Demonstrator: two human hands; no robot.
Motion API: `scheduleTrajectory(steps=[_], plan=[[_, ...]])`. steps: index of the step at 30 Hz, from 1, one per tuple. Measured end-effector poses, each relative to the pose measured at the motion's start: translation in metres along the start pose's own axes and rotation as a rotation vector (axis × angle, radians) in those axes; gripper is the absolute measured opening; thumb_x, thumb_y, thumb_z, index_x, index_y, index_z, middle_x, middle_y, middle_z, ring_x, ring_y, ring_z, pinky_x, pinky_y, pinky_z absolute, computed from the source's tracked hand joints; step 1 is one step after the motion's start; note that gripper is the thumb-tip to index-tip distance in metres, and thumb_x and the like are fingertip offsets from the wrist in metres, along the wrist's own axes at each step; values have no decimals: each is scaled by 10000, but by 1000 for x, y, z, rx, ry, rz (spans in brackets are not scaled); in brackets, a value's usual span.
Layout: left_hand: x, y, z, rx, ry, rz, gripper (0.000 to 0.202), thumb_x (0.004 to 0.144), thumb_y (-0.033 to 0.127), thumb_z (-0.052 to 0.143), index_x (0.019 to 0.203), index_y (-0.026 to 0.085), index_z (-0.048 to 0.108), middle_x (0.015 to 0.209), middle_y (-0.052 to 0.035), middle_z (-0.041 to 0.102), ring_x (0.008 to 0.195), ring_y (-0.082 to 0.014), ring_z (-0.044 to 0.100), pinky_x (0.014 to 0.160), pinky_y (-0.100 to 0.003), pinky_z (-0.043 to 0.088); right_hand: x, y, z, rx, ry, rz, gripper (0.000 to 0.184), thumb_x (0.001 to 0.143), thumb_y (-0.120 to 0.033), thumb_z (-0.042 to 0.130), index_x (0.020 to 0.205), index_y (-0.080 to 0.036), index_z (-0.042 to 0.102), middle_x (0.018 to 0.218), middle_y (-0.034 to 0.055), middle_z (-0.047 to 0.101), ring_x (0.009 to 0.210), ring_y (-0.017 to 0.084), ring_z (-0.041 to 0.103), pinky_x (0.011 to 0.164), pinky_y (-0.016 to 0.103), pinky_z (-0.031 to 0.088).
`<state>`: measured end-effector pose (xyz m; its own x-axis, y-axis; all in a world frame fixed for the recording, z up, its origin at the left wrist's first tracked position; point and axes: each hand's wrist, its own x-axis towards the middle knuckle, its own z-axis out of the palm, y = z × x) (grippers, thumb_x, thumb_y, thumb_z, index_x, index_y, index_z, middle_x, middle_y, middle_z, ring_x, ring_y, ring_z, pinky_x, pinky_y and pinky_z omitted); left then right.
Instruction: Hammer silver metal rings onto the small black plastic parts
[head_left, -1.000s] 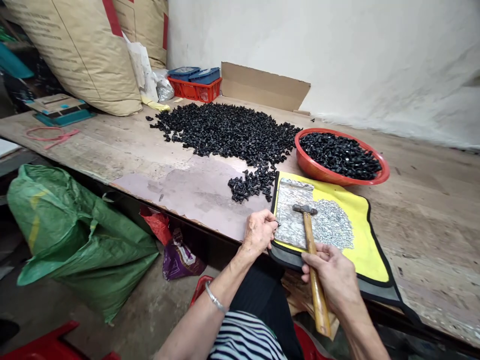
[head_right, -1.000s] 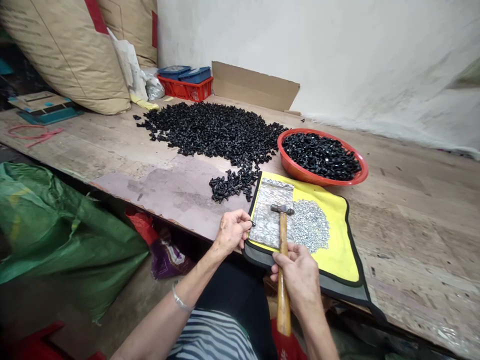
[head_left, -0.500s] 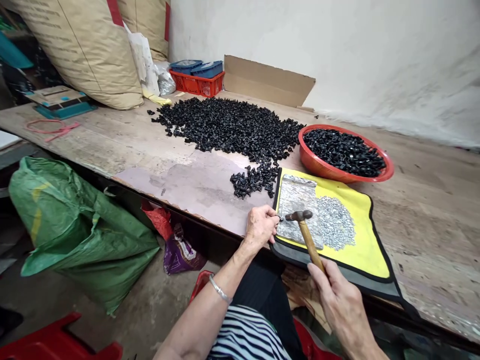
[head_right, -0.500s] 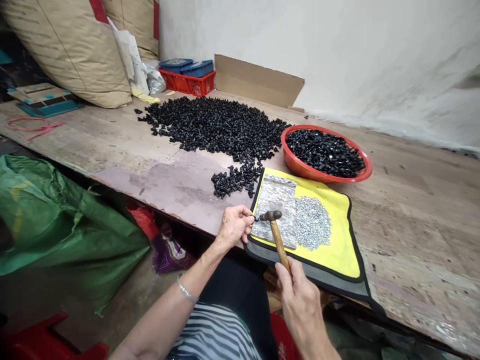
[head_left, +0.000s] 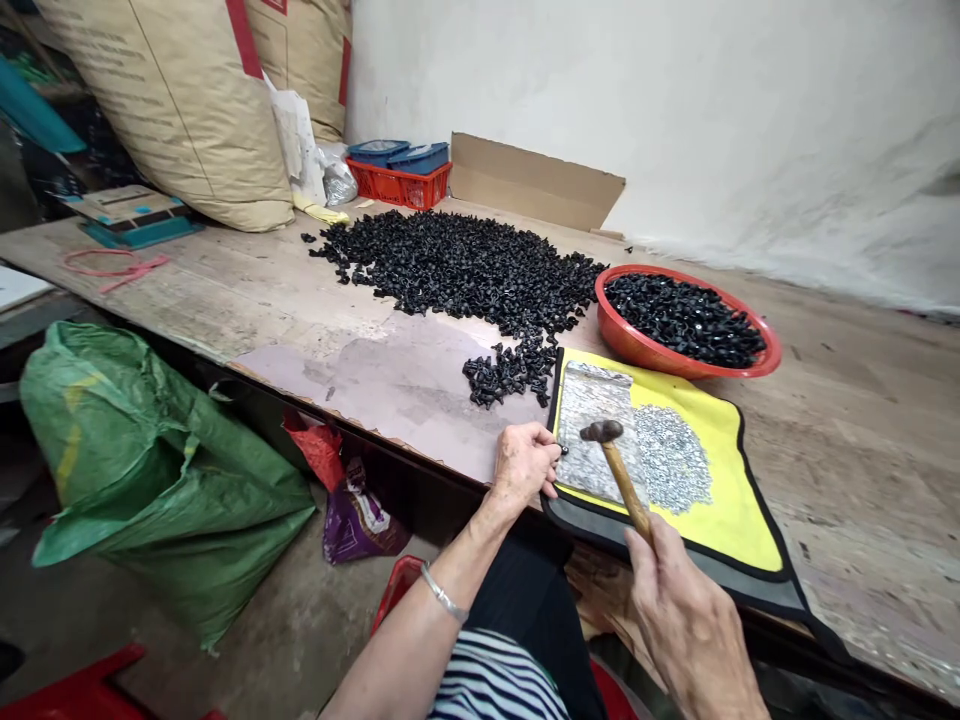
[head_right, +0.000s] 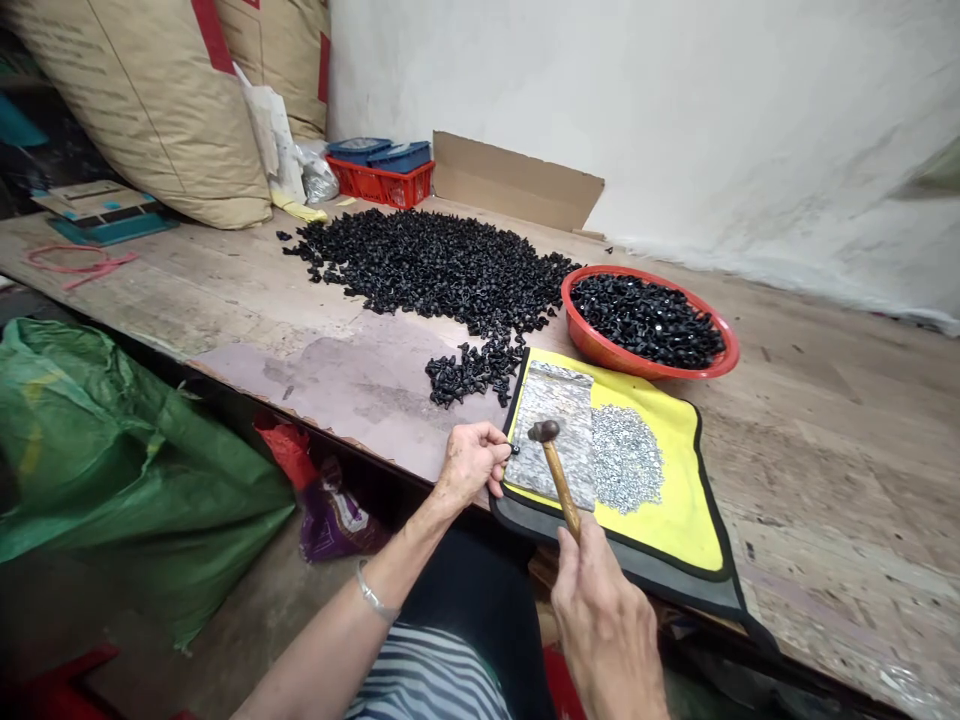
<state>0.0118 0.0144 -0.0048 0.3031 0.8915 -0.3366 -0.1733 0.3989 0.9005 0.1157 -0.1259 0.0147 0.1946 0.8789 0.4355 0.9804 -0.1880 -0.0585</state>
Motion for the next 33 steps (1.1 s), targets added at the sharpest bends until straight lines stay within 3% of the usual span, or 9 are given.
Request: scheduleTrajectory(steps=[2, 7, 12, 17, 22, 25, 27, 30, 33], plan=[[0, -1, -1, 6, -12, 9, 82, 645, 72, 504, 604, 141, 520, 355, 75, 459, 238, -76, 425, 243, -170, 374, -1, 1, 0, 40, 58, 3, 407, 922, -367, 333, 1040, -94, 612, 795, 118, 700, 448, 155, 591, 432, 260, 380], [0, -5, -5, 3, -33, 5, 72, 646, 75, 507, 633, 140, 537, 376, 68, 486, 267, -90, 469, 269, -187, 414, -1, -1, -5, 88, -8, -13, 383, 922, -346, 326, 1044, -128, 617, 794, 85, 704, 484, 156, 611, 441, 249, 409], [0, -6, -3, -5, -14, 1, 68, 635, 78, 507, 622, 143, 522, 354, 76, 469, 252, -79, 445, 258, -175, 401, 1, -8, -12, 86, 208, 103, 387, 887, -373, 421, 1085, -96, 605, 835, 117, 703, 567, 172, 644, 528, 243, 465], [1, -6, -2, 1, 0, -8, 57, 625, 95, 530, 594, 139, 511, 355, 72, 469, 265, -75, 459, 268, -162, 406, -3, -5, -6, 11, -89, 27, 357, 904, -311, 352, 1056, -144, 629, 804, 83, 709, 455, 151, 596, 422, 247, 397], [1, -6, -2, -14, -7, -18, 74, 635, 86, 535, 592, 141, 509, 345, 69, 470, 250, -85, 448, 260, -181, 403, -3, -8, -11, 52, 146, 148, 406, 890, -363, 411, 1139, -90, 579, 915, 152, 698, 597, 199, 659, 523, 265, 458], [1, -6, -2, -14, 2, -12, 83, 630, 78, 532, 577, 138, 511, 348, 63, 475, 258, -89, 460, 266, -183, 411, -4, -13, -9, 10, 0, 115, 377, 907, -337, 364, 1081, -122, 620, 725, 98, 704, 464, 193, 619, 428, 271, 418], [1, -6, -2, -18, 6, -13, 86, 627, 73, 527, 570, 136, 511, 347, 62, 474, 261, -87, 463, 270, -181, 415, -5, -14, -7, 6, -50, 36, 366, 910, -305, 358, 1074, -119, 627, 759, 99, 711, 463, 194, 623, 419, 272, 421], [0, -5, -2, -15, 6, -27, 84, 632, 74, 527, 576, 136, 512, 337, 62, 469, 255, -88, 456, 266, -180, 410, -6, -13, -6, 30, 82, 63, 387, 904, -305, 391, 1150, -75, 583, 926, 151, 701, 601, 207, 671, 499, 264, 467], [0, -5, -2, -13, 10, -25, 91, 632, 68, 527, 574, 135, 510, 339, 60, 471, 259, -92, 460, 266, -185, 414, -5, -15, -4, -6, 75, 121, 392, 905, -314, 380, 1099, -65, 614, 757, 132, 705, 476, 196, 630, 420, 268, 421]])
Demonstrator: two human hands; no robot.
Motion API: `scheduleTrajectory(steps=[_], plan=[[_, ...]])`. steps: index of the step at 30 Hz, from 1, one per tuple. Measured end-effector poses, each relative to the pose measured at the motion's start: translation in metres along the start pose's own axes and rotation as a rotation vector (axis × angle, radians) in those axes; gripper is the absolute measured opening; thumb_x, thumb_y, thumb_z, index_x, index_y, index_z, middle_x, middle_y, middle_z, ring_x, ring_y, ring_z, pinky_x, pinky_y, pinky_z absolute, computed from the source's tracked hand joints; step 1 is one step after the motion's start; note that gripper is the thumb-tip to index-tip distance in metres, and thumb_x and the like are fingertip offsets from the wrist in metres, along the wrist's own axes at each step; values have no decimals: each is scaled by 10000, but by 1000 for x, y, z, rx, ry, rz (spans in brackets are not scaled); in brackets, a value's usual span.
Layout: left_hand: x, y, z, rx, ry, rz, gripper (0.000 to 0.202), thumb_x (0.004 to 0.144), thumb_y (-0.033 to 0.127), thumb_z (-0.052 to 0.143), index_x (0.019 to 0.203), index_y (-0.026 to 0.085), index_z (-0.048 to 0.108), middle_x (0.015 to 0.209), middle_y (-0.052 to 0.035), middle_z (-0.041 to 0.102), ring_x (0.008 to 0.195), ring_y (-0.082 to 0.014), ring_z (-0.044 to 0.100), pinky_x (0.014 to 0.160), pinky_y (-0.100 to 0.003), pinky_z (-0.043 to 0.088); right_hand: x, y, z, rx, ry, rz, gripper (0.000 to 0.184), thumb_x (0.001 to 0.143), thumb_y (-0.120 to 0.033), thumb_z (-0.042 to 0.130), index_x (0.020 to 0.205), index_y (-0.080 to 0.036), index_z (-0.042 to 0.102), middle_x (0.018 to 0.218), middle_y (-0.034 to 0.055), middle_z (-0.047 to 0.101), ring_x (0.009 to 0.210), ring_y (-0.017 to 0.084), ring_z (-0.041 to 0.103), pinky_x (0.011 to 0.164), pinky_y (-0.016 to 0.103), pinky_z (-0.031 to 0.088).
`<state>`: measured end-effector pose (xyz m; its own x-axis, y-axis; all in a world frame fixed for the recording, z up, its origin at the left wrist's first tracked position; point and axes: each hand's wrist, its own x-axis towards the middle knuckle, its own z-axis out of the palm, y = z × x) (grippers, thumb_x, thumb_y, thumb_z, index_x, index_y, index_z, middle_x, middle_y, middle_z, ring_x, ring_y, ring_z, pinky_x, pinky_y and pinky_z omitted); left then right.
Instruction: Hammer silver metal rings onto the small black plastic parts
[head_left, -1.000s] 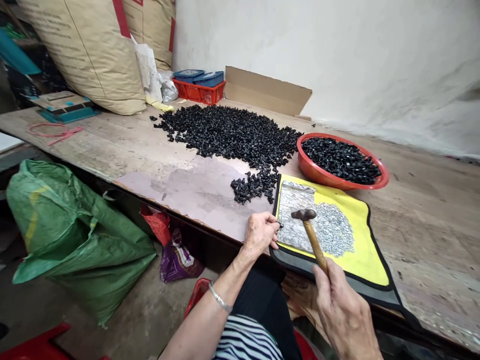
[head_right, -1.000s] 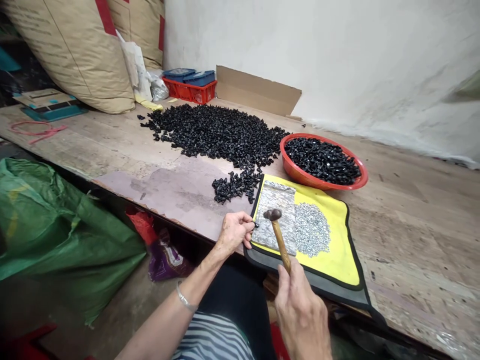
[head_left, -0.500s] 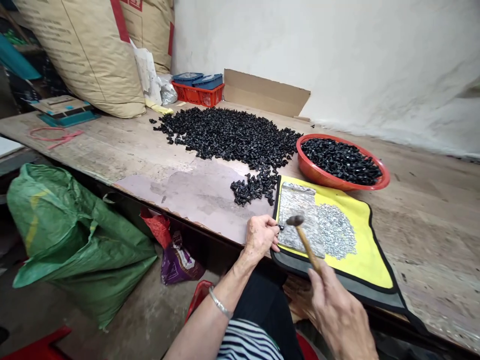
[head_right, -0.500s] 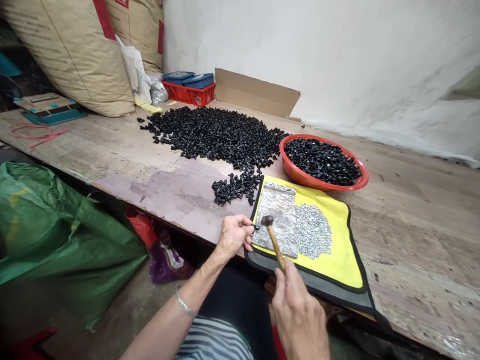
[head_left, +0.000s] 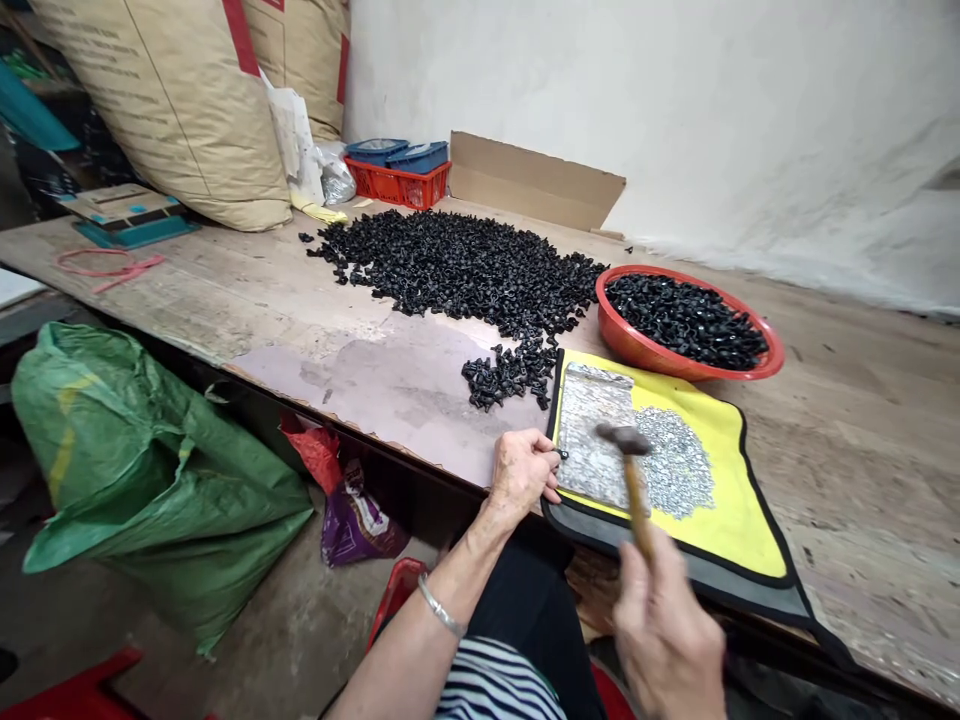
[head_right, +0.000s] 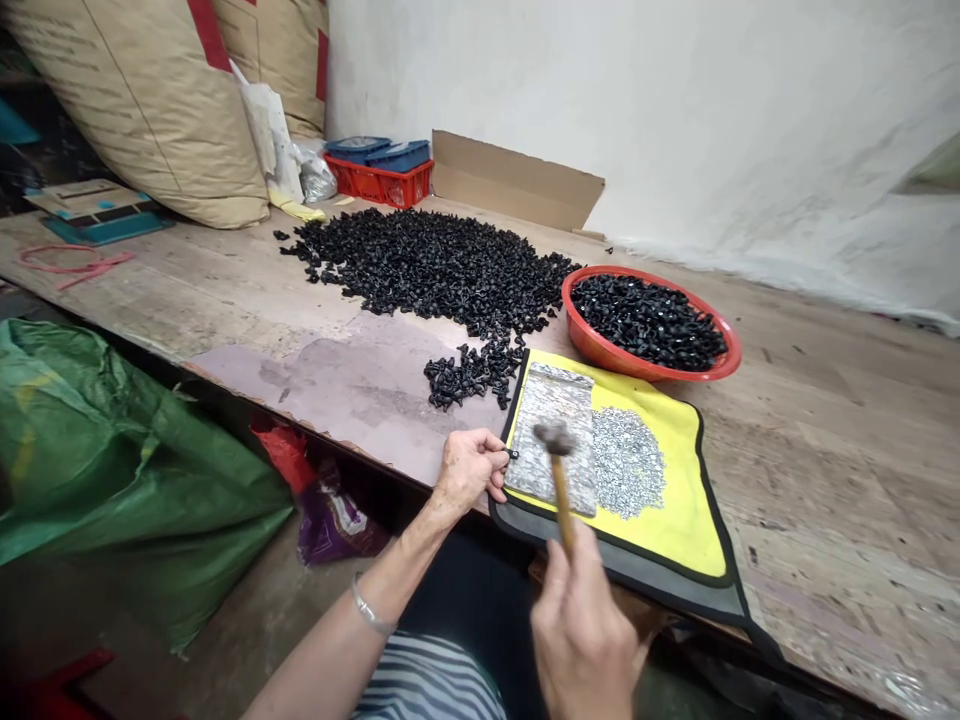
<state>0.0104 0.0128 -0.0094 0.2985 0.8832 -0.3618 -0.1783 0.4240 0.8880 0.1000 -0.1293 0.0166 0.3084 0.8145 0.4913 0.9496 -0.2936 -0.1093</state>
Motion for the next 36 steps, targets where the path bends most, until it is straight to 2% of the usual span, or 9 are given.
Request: scheduleTrajectory(steps=[3, 8, 12, 16, 21, 25, 29, 32, 36], plan=[[-1, 2, 0, 3, 7, -1, 103, 638, 67, 533, 564, 134, 508, 339, 59, 470, 259, -91, 459, 271, -186, 416, 2, -3, 0, -28, -86, -105, 381, 912, -300, 353, 1009, -84, 651, 686, 103, 699, 392, 177, 584, 368, 267, 376], [-2, 3, 1, 10, 13, -29, 112, 634, 68, 545, 560, 138, 500, 331, 62, 463, 253, -84, 451, 271, -175, 405, -4, -6, 3, -19, 70, -6, 377, 897, -299, 408, 1121, -66, 603, 850, 147, 709, 551, 188, 653, 466, 251, 443], [-1, 3, 1, 11, 24, -20, 110, 635, 77, 551, 557, 138, 502, 337, 61, 464, 261, -86, 454, 276, -187, 418, -7, 3, 13, 38, -207, 3, 393, 881, -338, 401, 1094, -104, 634, 677, 104, 684, 425, 181, 587, 381, 256, 374], [-6, 6, -1, -32, 22, 8, 101, 617, 128, 599, 574, 134, 509, 356, 57, 479, 275, -84, 466, 280, -181, 418, 9, 13, 12, 480, -325, 376, 483, 800, -454, 497, 1175, -163, 585, 609, 42, 628, 467, 159, 558, 415, 247, 412], [-22, 13, -12, -219, -100, 104, 161, 596, 215, 659, 638, 119, 537, 405, 35, 538, 297, -97, 489, 306, -215, 452, 35, 10, 13, 1185, -464, 810, 786, 702, -465, 595, 1386, -192, 320, 573, -57, 546, 387, 107, 431, 340, 234, 379], [-36, 19, -20, -292, -195, 125, 220, 584, 255, 702, 656, 117, 547, 421, 23, 559, 304, -113, 504, 313, -242, 469, 46, 18, 13, 913, -468, 655, 645, 728, -436, 547, 1305, -164, 455, 576, -15, 577, 438, 152, 506, 414, 293, 442], [-43, 21, -20, -301, -232, 121, 252, 583, 283, 725, 667, 123, 548, 435, 20, 567, 314, -115, 512, 314, -244, 474, 53, 17, -3, 580, -281, 396, 299, 694, -409, 564, 871, -207, 696, 809, 94, 670, 740, 233, 605, 650, 352, 473], [-45, 22, -19, -300, -257, 124, 255, 588, 290, 729, 675, 124, 556, 455, 17, 575, 323, -105, 505, 317, -246, 480, 59, 2, -12, 674, -283, 358, 303, 720, -428, 545, 811, -181, 695, 787, 93, 671, 739, 222, 608, 698, 356, 466], [-47, 24, -18, -264, -268, 123, 233, 604, 285, 717, 683, 121, 572, 444, 18, 570, 332, -101, 503, 332, -244, 487, 64, -17, -7, 1134, -574, 453, 364, 735, -448, 595, 931, -147, 654, 678, 36, 649, 509, 128, 540, 547, 285, 443]])
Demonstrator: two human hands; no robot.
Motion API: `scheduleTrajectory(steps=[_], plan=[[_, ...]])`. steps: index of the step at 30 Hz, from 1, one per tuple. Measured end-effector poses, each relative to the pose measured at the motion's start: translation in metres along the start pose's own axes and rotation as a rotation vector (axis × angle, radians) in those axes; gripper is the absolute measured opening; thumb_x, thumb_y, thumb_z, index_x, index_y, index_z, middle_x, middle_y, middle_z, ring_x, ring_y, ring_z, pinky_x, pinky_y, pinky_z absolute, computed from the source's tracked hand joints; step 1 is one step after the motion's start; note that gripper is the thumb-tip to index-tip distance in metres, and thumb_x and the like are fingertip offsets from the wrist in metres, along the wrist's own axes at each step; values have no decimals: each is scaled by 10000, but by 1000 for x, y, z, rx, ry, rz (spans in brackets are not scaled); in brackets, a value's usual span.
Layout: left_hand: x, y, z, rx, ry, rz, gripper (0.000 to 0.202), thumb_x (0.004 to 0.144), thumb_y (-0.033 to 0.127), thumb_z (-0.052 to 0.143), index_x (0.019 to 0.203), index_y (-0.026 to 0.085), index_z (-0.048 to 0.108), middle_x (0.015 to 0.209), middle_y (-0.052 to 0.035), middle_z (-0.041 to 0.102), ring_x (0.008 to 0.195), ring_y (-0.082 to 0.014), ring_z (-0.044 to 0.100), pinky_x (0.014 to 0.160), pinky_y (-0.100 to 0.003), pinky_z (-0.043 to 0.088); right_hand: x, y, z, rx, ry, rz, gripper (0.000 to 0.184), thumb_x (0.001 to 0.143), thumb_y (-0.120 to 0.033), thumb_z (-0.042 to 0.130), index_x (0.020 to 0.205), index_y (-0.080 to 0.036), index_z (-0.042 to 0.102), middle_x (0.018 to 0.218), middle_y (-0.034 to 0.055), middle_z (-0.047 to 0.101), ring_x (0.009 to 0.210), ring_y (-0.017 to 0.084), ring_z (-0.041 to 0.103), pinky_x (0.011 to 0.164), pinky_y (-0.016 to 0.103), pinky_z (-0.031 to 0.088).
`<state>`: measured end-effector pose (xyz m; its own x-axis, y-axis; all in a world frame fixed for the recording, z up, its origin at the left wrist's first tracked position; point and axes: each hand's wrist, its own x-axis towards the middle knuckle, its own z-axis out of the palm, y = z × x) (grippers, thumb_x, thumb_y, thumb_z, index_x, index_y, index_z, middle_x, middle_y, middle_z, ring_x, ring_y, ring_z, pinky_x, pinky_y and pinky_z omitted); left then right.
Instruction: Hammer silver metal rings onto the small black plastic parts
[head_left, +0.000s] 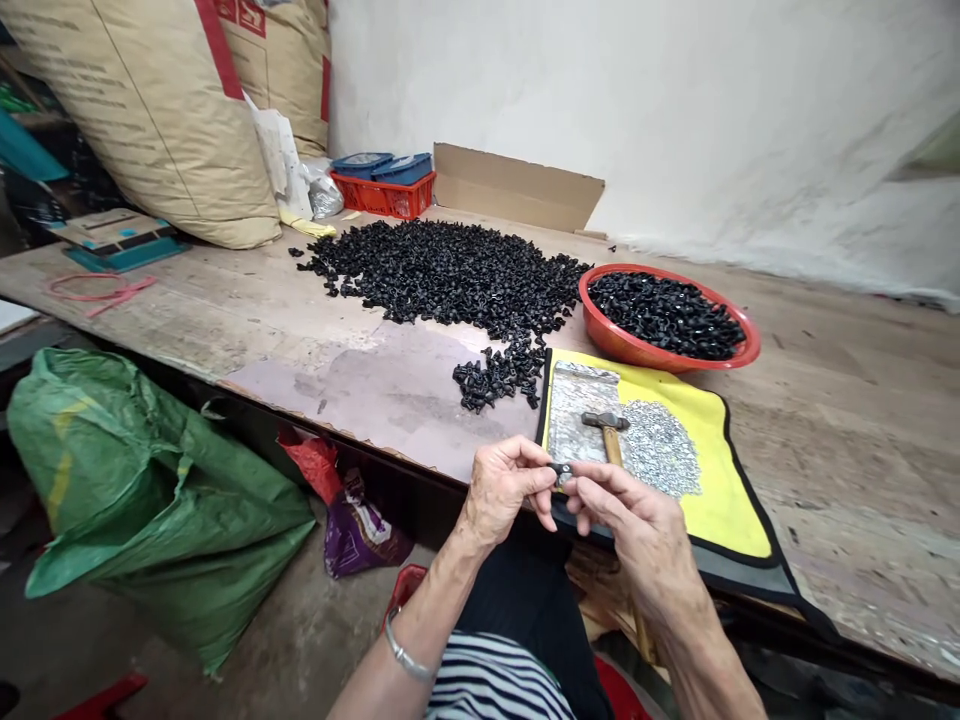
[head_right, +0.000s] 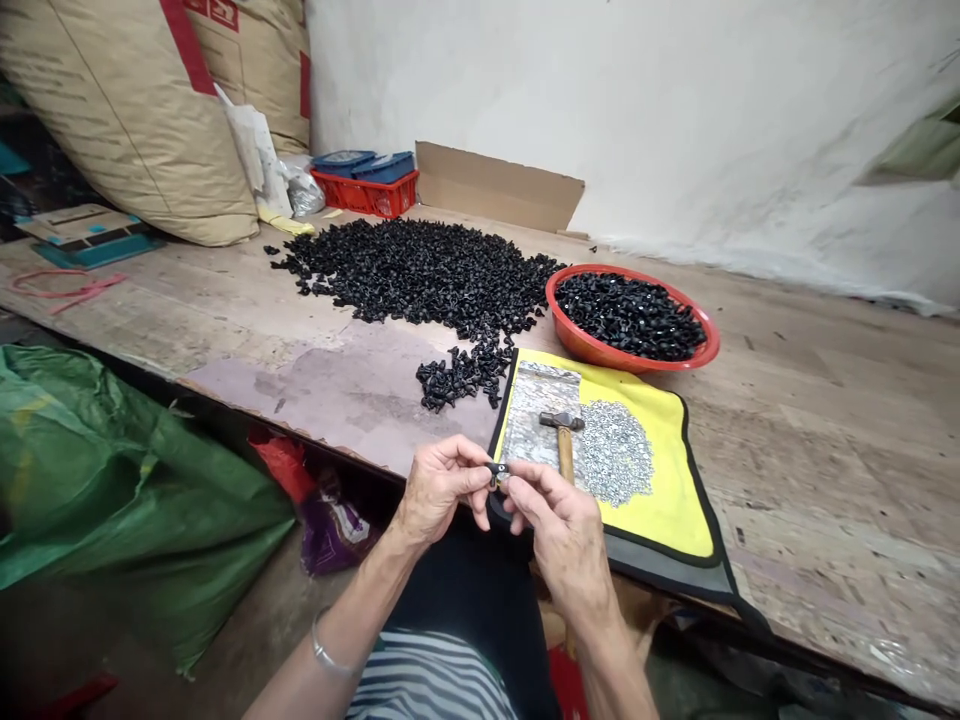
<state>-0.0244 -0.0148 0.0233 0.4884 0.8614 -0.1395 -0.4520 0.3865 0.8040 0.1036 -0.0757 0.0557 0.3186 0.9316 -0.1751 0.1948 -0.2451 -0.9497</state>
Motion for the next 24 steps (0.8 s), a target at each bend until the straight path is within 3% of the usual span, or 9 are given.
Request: scheduleTrajectory(steps=[5, 10, 16, 19, 24], plan=[[-1, 3, 3, 88, 45, -24, 173, 614, 249, 674, 667, 122, 569, 417, 25, 552, 320, -95, 488, 332, -228, 468, 9, 10, 8, 172, -12, 50, 326, 694, -420, 674, 847, -134, 636, 621, 8, 621, 479, 103, 514, 507, 251, 407], [2, -3, 8, 138, 98, -80, 123, 599, 213, 623, 637, 139, 531, 385, 41, 518, 283, -82, 442, 301, -204, 421, 18, 18, 10, 227, 15, 102, 299, 697, -409, 674, 631, -134, 578, 473, -30, 514, 370, 59, 403, 378, 204, 297], [7, -10, 9, 191, 198, -111, 163, 584, 189, 589, 736, 133, 592, 473, 52, 517, 307, -68, 431, 290, -189, 392, 41, 11, 6, 352, -99, 279, 336, 553, -382, 765, 545, -123, 551, 449, -21, 497, 332, 60, 393, 315, 197, 282], [10, -6, -1, 272, 318, -49, 236, 593, 175, 587, 824, 147, 621, 519, 62, 503, 357, -69, 445, 325, -187, 393, 70, -4, -15, 294, -81, 249, 282, 533, -333, 771, 571, -124, 587, 464, -6, 525, 343, 70, 409, 316, 209, 299], [24, 12, -40, 682, 542, 163, 98, 670, 195, 572, 739, 166, 635, 544, 35, 547, 477, -97, 516, 460, -202, 419, 150, -39, -81, 252, 180, 83, 120, 585, -225, 726, 584, -193, 611, 537, 3, 562, 466, 99, 474, 401, 240, 382]])
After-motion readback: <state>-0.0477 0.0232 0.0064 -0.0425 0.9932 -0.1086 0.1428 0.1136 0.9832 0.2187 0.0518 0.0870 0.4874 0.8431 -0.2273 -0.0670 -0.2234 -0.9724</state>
